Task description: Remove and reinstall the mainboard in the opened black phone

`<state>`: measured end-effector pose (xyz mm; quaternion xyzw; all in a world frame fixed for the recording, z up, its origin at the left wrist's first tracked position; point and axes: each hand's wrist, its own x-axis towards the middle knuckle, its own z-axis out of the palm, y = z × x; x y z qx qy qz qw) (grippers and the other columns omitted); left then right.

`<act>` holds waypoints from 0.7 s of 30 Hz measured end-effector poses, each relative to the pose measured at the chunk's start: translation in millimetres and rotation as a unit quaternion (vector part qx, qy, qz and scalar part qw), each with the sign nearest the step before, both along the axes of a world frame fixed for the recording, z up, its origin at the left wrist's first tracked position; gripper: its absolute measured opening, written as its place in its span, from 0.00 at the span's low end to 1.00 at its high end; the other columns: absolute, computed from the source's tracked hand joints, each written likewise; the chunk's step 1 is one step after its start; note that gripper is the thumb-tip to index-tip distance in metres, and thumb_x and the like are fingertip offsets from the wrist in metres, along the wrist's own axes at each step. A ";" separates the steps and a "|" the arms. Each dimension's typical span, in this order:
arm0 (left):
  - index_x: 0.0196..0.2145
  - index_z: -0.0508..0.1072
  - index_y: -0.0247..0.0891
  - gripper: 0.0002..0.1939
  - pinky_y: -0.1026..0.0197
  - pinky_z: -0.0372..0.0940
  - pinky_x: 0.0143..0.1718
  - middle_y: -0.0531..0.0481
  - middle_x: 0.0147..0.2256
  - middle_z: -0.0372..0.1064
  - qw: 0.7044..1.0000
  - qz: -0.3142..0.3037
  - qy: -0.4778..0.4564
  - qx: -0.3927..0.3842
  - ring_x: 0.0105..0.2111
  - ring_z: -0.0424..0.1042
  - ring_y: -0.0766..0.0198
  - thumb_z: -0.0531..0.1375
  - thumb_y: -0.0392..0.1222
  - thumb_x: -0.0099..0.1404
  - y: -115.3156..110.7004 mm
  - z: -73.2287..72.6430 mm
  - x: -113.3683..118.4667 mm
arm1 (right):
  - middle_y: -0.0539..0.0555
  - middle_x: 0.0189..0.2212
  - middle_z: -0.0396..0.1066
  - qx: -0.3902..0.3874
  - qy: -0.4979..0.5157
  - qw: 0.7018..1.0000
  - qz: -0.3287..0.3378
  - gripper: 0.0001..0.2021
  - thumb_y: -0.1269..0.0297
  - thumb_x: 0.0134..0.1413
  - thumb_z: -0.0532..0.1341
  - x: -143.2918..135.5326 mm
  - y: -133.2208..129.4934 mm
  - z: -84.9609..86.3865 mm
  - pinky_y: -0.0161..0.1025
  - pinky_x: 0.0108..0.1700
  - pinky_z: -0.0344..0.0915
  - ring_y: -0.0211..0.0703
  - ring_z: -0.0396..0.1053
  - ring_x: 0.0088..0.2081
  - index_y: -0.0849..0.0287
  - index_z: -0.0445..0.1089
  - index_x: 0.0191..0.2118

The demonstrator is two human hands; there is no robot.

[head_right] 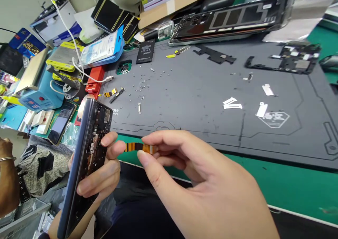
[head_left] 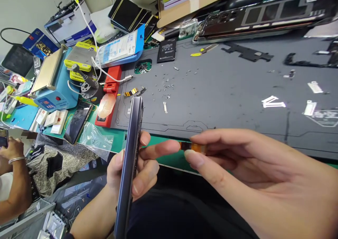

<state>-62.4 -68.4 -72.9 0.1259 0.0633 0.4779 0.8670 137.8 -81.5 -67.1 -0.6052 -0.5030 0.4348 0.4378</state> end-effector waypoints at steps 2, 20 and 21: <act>0.53 0.74 0.34 0.15 0.78 0.66 0.17 0.35 0.61 0.80 1.000 0.002 0.021 0.002 0.15 0.61 0.79 0.65 0.46 0.75 0.4 1.1 -0.4 | 0.48 0.41 0.82 0.000 0.007 1.000 -0.001 0.14 0.50 0.60 0.74 -0.1 -0.1 -1.3 0.29 0.37 0.81 0.41 0.82 0.37 0.45 0.80 0.49; 0.51 0.77 0.35 0.14 0.78 0.61 0.16 0.36 0.58 0.82 0.996 0.034 0.080 -0.015 0.14 0.55 0.80 0.64 0.48 0.76 -7.8 2.9 0.2 | 0.48 0.35 0.83 -0.049 0.136 0.990 -0.005 0.15 0.46 0.55 0.77 3.9 -0.3 -3.2 0.23 0.38 0.78 0.39 0.83 0.33 0.44 0.83 0.44; 0.52 0.77 0.35 0.14 0.78 0.62 0.16 0.36 0.58 0.82 0.996 0.033 0.079 -0.014 0.15 0.55 0.80 0.63 0.48 0.77 -7.9 3.0 0.6 | 0.48 0.34 0.83 -0.054 0.145 0.988 -0.006 0.15 0.46 0.55 0.77 3.0 0.4 -2.6 0.23 0.38 0.78 0.38 0.83 0.33 0.45 0.83 0.44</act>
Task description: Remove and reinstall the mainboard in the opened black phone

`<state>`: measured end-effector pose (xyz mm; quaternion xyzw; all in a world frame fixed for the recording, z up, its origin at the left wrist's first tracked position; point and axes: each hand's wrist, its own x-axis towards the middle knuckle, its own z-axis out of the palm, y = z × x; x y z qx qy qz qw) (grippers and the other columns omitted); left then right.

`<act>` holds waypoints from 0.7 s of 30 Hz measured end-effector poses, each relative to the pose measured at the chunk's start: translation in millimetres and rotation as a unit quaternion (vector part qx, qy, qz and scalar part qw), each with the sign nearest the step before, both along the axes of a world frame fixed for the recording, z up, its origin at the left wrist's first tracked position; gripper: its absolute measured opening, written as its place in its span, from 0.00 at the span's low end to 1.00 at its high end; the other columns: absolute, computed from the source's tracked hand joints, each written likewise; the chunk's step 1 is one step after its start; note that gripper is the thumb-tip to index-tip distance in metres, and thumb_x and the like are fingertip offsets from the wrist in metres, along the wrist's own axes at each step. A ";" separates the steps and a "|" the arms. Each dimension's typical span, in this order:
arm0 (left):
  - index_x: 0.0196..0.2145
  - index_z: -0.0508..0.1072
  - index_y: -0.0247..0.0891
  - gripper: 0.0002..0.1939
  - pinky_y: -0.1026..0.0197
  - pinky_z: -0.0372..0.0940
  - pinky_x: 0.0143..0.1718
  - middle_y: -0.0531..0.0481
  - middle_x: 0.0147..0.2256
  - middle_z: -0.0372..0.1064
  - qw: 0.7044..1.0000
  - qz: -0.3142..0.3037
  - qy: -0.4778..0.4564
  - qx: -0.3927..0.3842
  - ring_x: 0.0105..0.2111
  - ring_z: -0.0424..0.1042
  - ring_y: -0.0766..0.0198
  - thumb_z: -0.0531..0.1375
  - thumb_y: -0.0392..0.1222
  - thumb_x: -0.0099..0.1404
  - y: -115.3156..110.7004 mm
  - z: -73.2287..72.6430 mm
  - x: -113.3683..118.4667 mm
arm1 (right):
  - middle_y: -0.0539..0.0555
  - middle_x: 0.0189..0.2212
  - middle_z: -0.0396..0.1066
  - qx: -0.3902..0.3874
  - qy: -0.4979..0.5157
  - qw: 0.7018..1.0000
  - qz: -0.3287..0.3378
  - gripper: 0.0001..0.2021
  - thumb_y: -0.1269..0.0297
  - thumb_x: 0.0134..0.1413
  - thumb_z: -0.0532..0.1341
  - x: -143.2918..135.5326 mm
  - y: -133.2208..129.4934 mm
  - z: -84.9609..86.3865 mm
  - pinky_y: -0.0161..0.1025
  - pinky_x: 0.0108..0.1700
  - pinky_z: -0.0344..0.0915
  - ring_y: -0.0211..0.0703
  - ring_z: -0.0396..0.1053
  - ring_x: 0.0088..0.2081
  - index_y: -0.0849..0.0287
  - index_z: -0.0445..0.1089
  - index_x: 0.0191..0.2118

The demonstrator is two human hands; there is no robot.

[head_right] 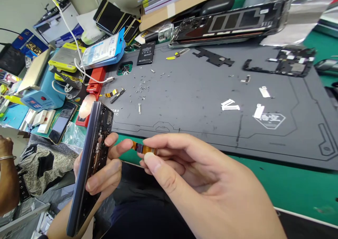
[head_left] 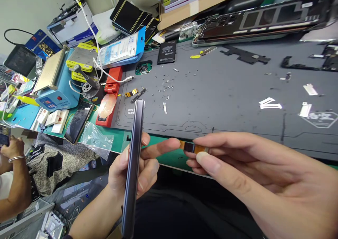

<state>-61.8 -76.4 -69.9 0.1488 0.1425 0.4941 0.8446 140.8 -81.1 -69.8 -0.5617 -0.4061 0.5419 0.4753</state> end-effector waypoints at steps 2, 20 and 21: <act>0.52 0.78 0.35 0.15 0.78 0.62 0.16 0.35 0.59 0.81 1.000 0.000 -0.001 0.006 0.15 0.54 0.80 0.62 0.48 0.78 -0.1 0.1 1.0 | 0.48 0.34 0.83 -0.011 0.007 1.000 -0.002 0.14 0.46 0.55 0.78 -0.4 -0.3 1.2 0.22 0.38 0.78 0.38 0.83 0.33 0.44 0.83 0.43; 0.51 0.78 0.35 0.15 0.76 0.53 0.12 0.36 0.57 0.82 1.000 -0.010 0.002 -0.013 0.15 0.53 0.79 0.65 0.48 0.74 -2.2 -3.9 4.6 | 0.49 0.33 0.83 0.002 -0.042 0.999 -0.027 0.16 0.46 0.50 0.79 -1.8 -3.1 4.0 0.22 0.37 0.77 0.39 0.82 0.32 0.46 0.84 0.41; 0.51 0.78 0.36 0.15 0.76 0.52 0.12 0.36 0.57 0.82 1.000 -0.008 0.003 -0.014 0.15 0.53 0.79 0.65 0.48 0.75 -2.2 -4.4 4.7 | 0.48 0.33 0.83 0.004 -0.038 0.999 -0.027 0.16 0.46 0.49 0.80 -1.9 -2.9 4.2 0.22 0.36 0.77 0.38 0.82 0.31 0.46 0.84 0.41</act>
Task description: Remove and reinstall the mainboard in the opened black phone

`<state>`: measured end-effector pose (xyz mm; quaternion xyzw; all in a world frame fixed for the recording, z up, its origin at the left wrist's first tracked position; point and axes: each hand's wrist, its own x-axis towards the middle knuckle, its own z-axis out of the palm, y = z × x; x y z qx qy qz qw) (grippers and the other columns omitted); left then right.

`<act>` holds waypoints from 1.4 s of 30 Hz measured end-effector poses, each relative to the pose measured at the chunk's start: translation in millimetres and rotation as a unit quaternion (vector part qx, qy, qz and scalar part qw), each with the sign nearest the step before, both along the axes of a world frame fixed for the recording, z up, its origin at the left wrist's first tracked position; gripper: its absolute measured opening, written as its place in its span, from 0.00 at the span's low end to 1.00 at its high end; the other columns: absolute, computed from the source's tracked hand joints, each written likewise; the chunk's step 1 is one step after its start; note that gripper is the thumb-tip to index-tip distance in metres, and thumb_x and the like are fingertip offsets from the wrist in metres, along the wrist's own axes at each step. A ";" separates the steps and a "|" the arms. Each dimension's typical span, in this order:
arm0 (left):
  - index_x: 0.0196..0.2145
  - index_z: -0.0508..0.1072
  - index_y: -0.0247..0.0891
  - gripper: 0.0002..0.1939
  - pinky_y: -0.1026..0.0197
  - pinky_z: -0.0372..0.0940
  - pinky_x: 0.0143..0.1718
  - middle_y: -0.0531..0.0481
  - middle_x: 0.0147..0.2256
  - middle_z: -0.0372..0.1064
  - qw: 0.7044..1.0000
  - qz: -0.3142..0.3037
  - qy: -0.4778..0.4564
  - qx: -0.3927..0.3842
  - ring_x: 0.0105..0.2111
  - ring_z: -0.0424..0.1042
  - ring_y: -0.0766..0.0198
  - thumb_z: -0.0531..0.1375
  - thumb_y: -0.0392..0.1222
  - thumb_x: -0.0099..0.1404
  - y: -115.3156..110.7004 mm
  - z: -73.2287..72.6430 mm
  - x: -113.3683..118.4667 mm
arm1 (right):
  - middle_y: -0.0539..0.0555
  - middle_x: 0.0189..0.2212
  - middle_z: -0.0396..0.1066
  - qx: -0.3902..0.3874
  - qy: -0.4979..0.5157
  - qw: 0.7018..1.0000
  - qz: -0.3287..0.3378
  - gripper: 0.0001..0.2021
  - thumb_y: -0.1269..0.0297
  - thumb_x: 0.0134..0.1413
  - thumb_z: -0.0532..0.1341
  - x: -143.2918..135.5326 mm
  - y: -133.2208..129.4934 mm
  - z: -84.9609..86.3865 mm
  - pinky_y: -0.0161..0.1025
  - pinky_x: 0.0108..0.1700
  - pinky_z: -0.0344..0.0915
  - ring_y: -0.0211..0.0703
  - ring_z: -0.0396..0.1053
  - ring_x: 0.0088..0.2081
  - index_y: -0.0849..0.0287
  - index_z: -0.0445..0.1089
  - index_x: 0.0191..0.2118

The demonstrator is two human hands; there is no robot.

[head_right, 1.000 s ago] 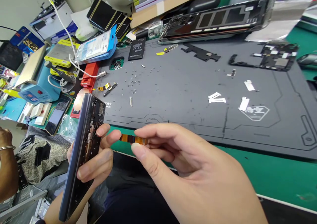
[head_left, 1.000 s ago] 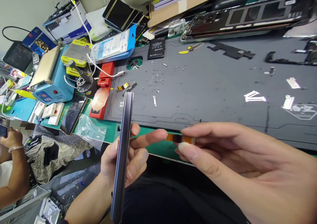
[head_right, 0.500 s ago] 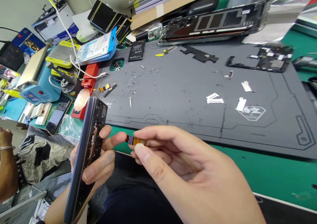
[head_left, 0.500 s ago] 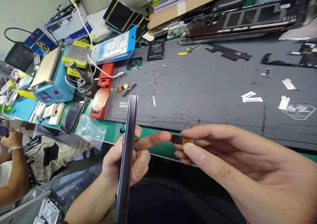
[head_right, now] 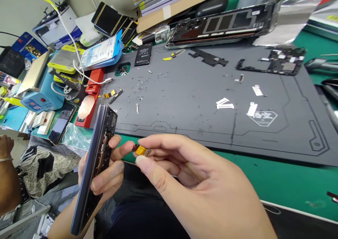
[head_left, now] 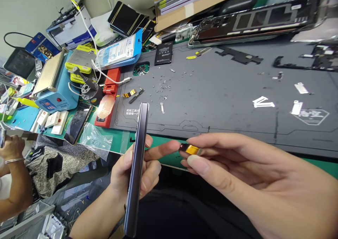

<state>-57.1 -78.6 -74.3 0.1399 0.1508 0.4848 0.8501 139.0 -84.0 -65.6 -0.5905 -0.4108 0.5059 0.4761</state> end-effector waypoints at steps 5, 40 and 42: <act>0.51 0.79 0.37 0.14 0.76 0.52 0.11 0.38 0.56 0.82 1.000 -0.011 -0.003 -0.008 0.15 0.53 0.78 0.63 0.49 0.76 0.5 -1.3 -0.4 | 0.49 0.33 0.83 -0.018 0.014 0.999 0.024 0.16 0.47 0.50 0.80 0.7 -0.2 0.2 0.22 0.34 0.77 0.39 0.82 0.31 0.46 0.84 0.42; 0.50 0.80 0.37 0.15 0.76 0.53 0.11 0.37 0.54 0.83 0.999 -0.008 0.016 -0.031 0.15 0.52 0.77 0.65 0.50 0.75 -0.6 -1.4 3.0 | 0.50 0.31 0.81 -0.029 0.096 0.994 0.044 0.18 0.48 0.48 0.81 1.4 6.2 3.4 0.24 0.34 0.78 0.38 0.81 0.31 0.50 0.81 0.39; 0.50 0.81 0.38 0.14 0.76 0.54 0.12 0.38 0.54 0.84 0.999 -0.004 0.024 -0.030 0.15 0.53 0.78 0.67 0.50 0.74 -1.0 -0.3 4.1 | 0.50 0.31 0.80 -0.022 0.096 0.994 0.043 0.17 0.48 0.49 0.80 1.0 4.7 3.7 0.25 0.34 0.78 0.38 0.80 0.31 0.50 0.81 0.39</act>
